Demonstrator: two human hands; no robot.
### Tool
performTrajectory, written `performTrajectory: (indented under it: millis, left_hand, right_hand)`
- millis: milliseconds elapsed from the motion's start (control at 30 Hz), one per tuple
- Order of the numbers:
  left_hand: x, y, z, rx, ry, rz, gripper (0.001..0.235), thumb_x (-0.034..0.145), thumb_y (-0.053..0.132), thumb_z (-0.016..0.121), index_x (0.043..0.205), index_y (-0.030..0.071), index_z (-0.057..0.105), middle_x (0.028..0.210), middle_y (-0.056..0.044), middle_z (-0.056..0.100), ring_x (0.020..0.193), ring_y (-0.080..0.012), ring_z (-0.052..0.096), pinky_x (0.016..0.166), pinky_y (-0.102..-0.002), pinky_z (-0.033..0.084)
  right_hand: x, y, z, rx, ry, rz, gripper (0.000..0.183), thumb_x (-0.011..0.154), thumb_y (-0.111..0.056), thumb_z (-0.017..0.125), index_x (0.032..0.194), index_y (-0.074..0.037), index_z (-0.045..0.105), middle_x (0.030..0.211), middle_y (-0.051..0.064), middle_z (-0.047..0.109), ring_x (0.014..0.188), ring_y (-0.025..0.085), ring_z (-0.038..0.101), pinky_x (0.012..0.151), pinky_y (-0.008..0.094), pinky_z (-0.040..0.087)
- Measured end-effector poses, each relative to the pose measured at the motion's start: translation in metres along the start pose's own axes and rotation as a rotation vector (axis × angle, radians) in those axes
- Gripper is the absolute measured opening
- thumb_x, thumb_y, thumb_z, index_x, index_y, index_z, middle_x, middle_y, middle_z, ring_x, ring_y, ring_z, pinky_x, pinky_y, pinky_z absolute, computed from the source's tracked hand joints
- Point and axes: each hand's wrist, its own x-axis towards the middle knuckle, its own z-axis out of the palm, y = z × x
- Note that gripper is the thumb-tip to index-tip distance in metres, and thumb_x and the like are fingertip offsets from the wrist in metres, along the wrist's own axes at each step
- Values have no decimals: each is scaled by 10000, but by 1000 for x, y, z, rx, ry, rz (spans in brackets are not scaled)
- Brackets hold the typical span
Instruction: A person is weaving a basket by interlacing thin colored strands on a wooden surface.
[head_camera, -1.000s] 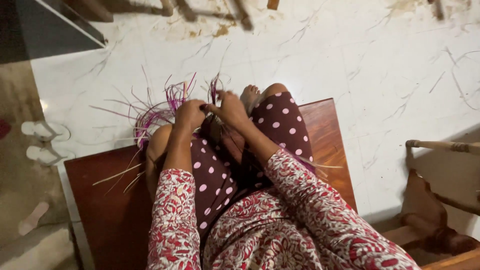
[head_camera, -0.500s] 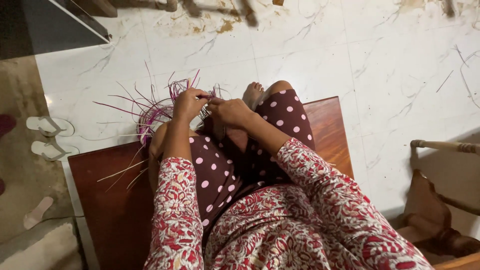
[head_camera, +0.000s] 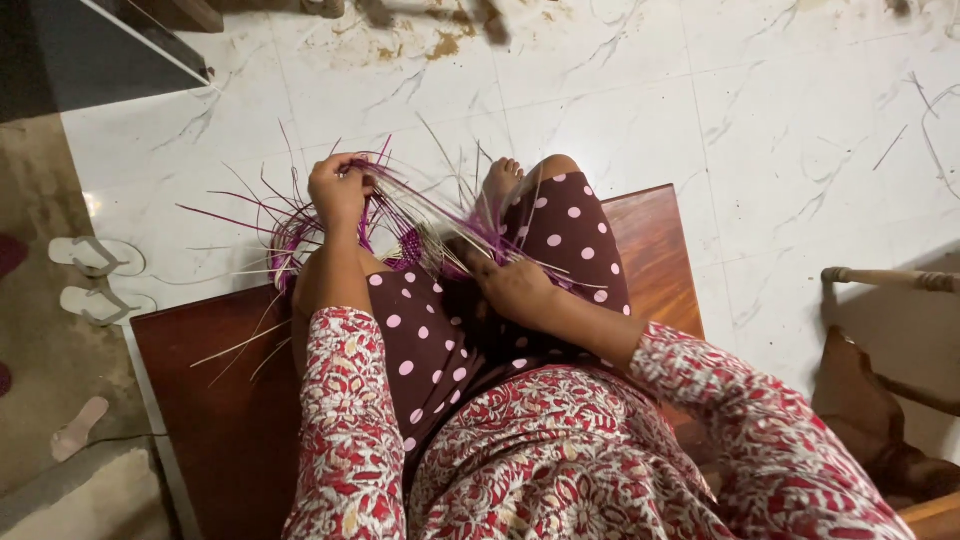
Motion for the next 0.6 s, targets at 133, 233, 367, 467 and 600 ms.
performTrajectory:
  millis: [133, 233, 367, 467, 600]
  left_hand:
    - [14, -5, -2, 2, 81, 21, 105, 840, -5, 703, 902, 45, 772, 773, -100, 569, 494, -237, 700, 412, -281, 645]
    - [40, -19, 7, -617, 237, -184, 64, 780, 48, 717, 804, -10, 707, 744, -113, 498, 451, -242, 647, 410, -290, 641]
    - [28, 11, -5, -898, 379, -274, 111, 773, 42, 663, 782, 65, 555, 774, -65, 498, 619, -212, 621, 560, -318, 567]
    - [25, 14, 1, -1029, 340, -178, 203, 821, 16, 692, 898, 74, 513, 887, -75, 549, 803, -236, 674, 741, -309, 610]
    - [35, -41, -3, -282, 124, 179, 752, 1119, 233, 717, 1642, 182, 179, 1616, -218, 173, 1487, -441, 358, 1254, -524, 363]
  right_hand:
    - [-32, 5, 13, -27, -11, -16, 161, 780, -191, 590, 854, -214, 731, 767, 11, 640, 465, 235, 658, 339, 395, 474]
    - [-51, 6, 11, -9, -45, 30, 154, 782, -184, 590, 844, -183, 731, 741, 36, 619, 417, 250, 619, 326, 466, 457]
    - [-90, 10, 43, -26, -100, 6, 135, 753, -140, 583, 758, -187, 710, 639, 48, 594, 418, 263, 615, 320, 415, 440]
    - [-102, -3, 60, 96, -353, 356, 150, 788, -161, 588, 719, -140, 720, 581, 58, 589, 419, 264, 603, 335, 404, 460]
    - [-101, 9, 16, 51, -543, 45, 251, 811, -108, 534, 683, -167, 742, 653, 51, 669, 528, 259, 667, 390, 394, 516]
